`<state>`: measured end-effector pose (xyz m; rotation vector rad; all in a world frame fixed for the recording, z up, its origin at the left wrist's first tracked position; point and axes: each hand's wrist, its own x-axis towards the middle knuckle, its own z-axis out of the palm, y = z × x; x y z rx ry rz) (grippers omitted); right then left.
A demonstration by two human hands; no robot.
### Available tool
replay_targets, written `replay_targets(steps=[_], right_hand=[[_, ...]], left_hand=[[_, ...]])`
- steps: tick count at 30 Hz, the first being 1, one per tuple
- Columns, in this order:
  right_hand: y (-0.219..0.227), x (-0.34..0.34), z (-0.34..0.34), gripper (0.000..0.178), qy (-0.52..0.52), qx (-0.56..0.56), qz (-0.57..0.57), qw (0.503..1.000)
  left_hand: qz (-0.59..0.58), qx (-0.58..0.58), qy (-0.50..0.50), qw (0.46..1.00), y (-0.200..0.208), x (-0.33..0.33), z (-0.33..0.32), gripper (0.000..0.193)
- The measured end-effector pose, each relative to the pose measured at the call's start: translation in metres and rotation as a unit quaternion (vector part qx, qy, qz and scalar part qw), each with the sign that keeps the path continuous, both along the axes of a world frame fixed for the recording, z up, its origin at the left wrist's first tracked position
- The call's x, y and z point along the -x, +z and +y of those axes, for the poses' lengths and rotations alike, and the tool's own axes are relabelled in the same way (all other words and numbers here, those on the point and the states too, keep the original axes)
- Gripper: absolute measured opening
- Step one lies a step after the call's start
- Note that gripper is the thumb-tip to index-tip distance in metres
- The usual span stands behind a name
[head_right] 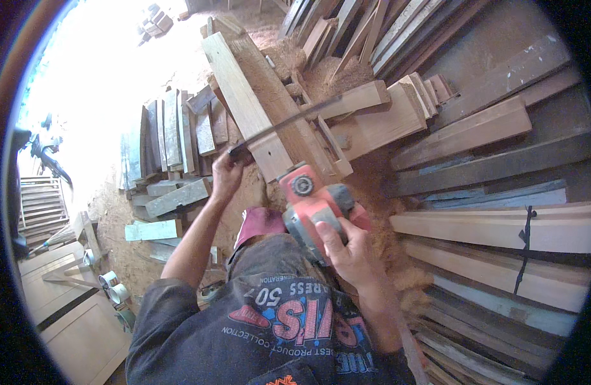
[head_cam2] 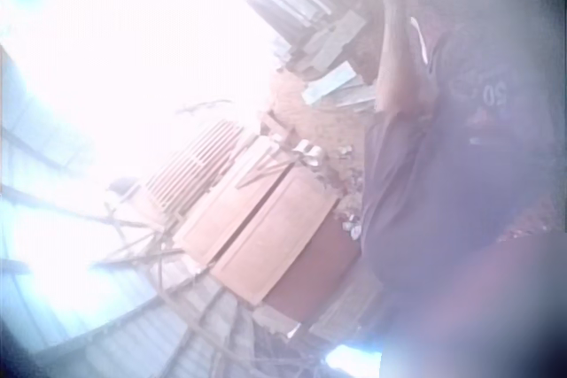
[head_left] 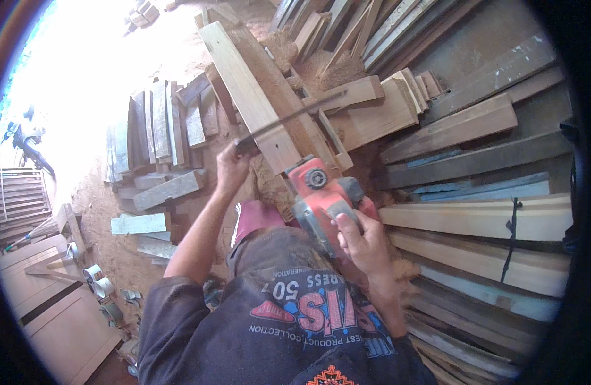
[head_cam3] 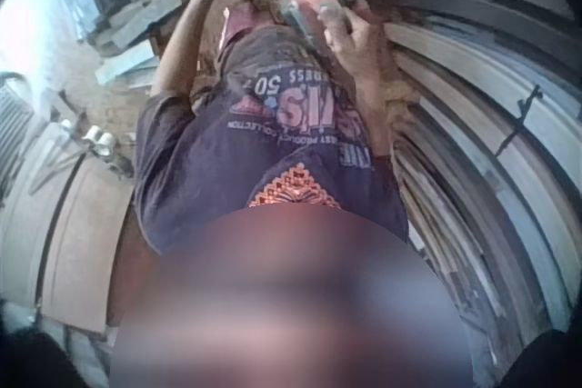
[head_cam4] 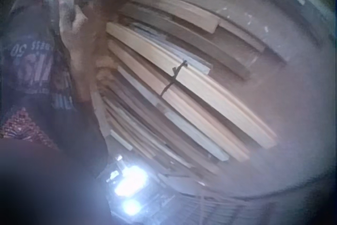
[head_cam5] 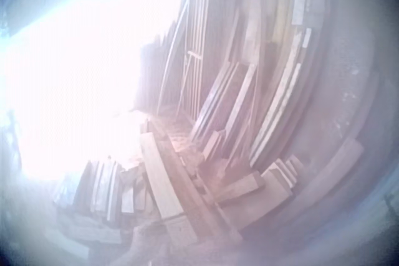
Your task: The person uses a circular saw to cut a long wooden plank into smaller pieces, then uses a hand planer to smooth the cut edges. The person measures the wood with a metal ruler and continues planing to refine the surface.
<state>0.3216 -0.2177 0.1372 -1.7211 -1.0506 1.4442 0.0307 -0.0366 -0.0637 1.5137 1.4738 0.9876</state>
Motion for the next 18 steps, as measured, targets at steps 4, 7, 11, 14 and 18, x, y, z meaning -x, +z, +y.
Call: replay_targets(steps=[4,7,11,14,18], right_hand=[[0.004,0.011,0.024,0.045,0.031,0.055,-0.047,0.997],[0.009,0.016,0.038,0.050,0.040,0.081,-0.077,0.993],[0.009,0.025,0.063,0.048,0.038,0.089,-0.062,0.993],[0.004,0.036,0.082,0.045,0.025,0.064,-0.038,0.997],[0.004,0.045,0.103,0.045,0.018,0.064,-0.027,0.997]], left_hand=[[-0.101,-0.039,0.026,0.994,-0.009,0.019,0.071,0.026],[0.019,-0.037,0.014,0.999,-0.005,0.032,0.099,0.026],[0.034,-0.010,0.015,0.999,-0.001,0.031,0.101,0.026],[0.018,0.007,0.011,1.000,0.002,0.029,0.099,0.024],[0.008,0.026,-0.004,1.000,0.008,0.030,0.101,0.016]])
